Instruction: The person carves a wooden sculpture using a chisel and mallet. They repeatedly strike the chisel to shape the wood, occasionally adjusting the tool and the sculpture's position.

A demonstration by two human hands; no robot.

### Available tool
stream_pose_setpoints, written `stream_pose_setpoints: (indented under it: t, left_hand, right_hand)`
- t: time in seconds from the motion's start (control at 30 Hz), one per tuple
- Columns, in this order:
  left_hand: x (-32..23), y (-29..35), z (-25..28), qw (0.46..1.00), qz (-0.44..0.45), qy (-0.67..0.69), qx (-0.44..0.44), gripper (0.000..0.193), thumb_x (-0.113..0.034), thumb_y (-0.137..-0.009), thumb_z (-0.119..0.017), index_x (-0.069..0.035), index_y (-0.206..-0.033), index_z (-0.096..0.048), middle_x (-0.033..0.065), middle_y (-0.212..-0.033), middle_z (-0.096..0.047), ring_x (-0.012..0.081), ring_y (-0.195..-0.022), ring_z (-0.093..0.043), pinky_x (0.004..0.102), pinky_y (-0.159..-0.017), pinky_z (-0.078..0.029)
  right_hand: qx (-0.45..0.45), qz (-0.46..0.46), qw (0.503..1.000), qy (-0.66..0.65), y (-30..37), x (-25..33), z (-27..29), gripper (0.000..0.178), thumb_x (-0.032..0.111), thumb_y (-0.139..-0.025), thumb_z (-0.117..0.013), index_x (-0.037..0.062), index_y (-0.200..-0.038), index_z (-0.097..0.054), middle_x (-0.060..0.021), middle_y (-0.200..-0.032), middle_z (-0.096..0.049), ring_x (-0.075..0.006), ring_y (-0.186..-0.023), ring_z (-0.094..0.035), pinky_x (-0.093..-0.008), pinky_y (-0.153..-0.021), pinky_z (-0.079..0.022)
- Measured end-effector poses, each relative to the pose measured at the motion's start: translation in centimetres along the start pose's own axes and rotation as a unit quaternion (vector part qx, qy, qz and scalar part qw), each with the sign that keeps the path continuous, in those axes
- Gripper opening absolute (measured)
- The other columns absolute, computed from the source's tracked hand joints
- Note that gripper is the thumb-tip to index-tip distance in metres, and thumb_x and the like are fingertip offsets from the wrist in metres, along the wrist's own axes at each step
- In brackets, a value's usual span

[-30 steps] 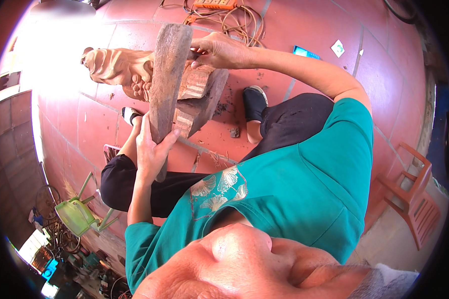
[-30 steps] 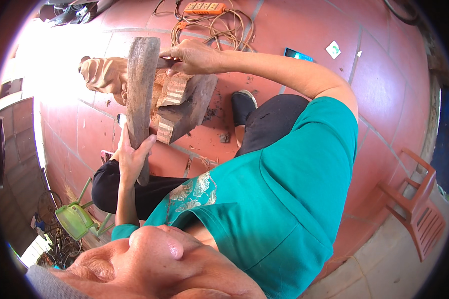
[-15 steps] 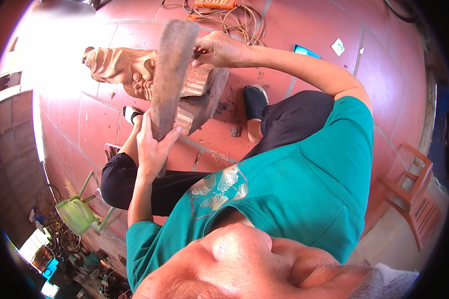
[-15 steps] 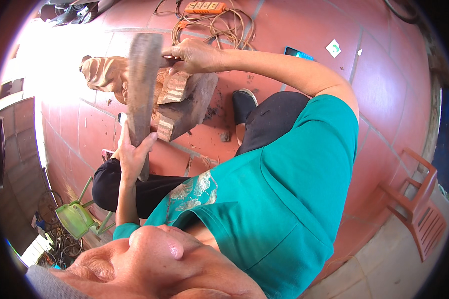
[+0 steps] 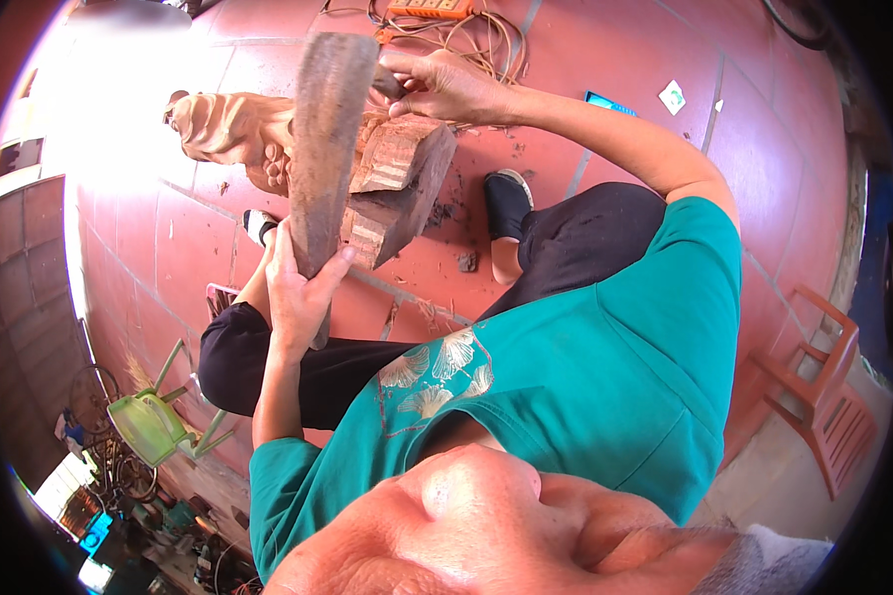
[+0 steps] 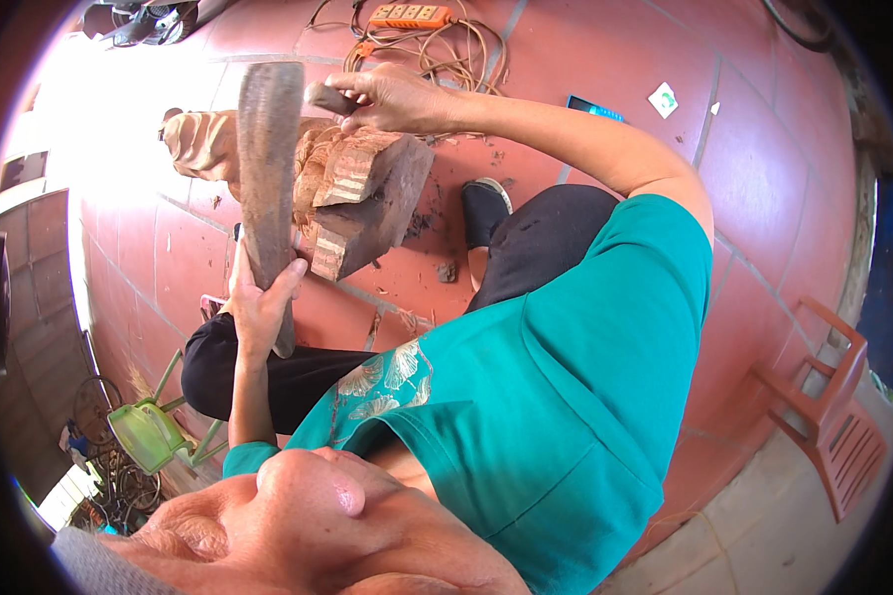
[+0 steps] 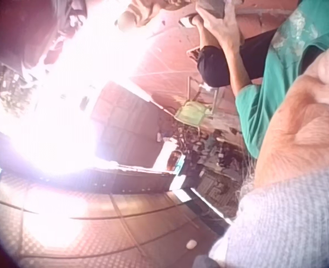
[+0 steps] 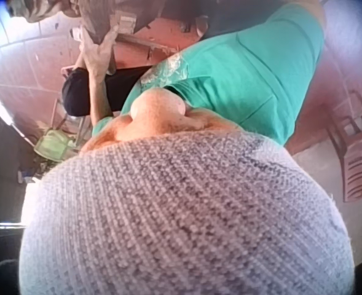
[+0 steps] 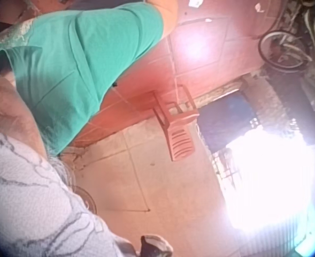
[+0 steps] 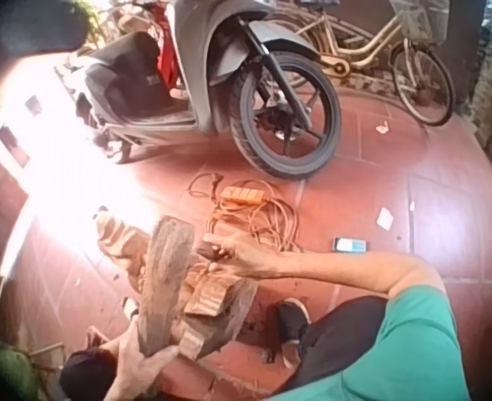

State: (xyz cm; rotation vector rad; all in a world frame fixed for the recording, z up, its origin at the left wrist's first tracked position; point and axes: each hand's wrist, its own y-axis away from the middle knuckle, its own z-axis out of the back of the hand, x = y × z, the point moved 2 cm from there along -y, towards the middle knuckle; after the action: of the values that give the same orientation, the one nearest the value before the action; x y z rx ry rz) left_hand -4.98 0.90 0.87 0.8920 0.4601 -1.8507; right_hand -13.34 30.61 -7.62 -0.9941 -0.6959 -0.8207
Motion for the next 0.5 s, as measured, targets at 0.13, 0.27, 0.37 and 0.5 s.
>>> stream_pose_setpoints:
  t: [0.13,0.27,0.37,0.5]
  left_hand:
    - [-1.5,-0.1,0.3,0.988,0.062,0.137,-0.023,0.036,-0.01,-0.087,-0.076,0.002,-0.115,-0.056,0.0078,-0.09,-0.066,0.0134,-0.073,-0.06,0.0284,-0.067,-0.05]
    - [-1.7,-0.2,0.4,0.99,0.052,0.128,-0.023,0.034,-0.009,-0.088,-0.074,0.002,-0.114,-0.056,0.0054,-0.089,-0.065,0.0091,-0.069,-0.057,0.0237,-0.062,-0.048]
    - [-1.6,-0.4,0.3,0.99,0.05,0.129,-0.007,0.035,-0.008,-0.088,-0.074,0.001,-0.115,-0.056,0.0048,-0.091,-0.064,0.0088,-0.071,-0.057,0.0232,-0.063,-0.048]
    - [-2.1,-0.5,0.1,0.989,0.061,0.134,0.007,0.035,-0.007,-0.087,-0.074,0.001,-0.116,-0.056,0.0041,-0.093,-0.064,0.0081,-0.072,-0.056,0.0227,-0.063,-0.048]
  right_hand:
    - [-0.064,-0.052,0.997,-0.002,0.2,-0.9,1.1,0.049,0.013,-0.083,-0.08,0.0084,-0.126,-0.057,-0.0135,-0.089,-0.07,-0.0254,-0.082,-0.072,-0.0383,-0.071,-0.054]
    - [-0.076,-0.028,0.995,-0.052,-0.3,-0.3,1.6,0.05,0.014,-0.084,-0.08,0.0087,-0.128,-0.056,-0.0129,-0.089,-0.07,-0.0229,-0.084,-0.072,-0.0381,-0.072,-0.055]
    - [-0.041,-0.034,0.999,-0.001,-0.4,0.5,1.4,0.049,0.015,-0.083,-0.081,0.0069,-0.124,-0.056,-0.0141,-0.085,-0.069,-0.0254,-0.083,-0.072,-0.0376,-0.073,-0.056]
    - [-0.04,-0.012,0.999,-0.006,-0.5,-0.8,-0.2,0.055,0.018,-0.082,-0.083,0.0058,-0.128,-0.056,-0.0166,-0.088,-0.071,-0.0259,-0.08,-0.071,-0.0375,-0.072,-0.056]
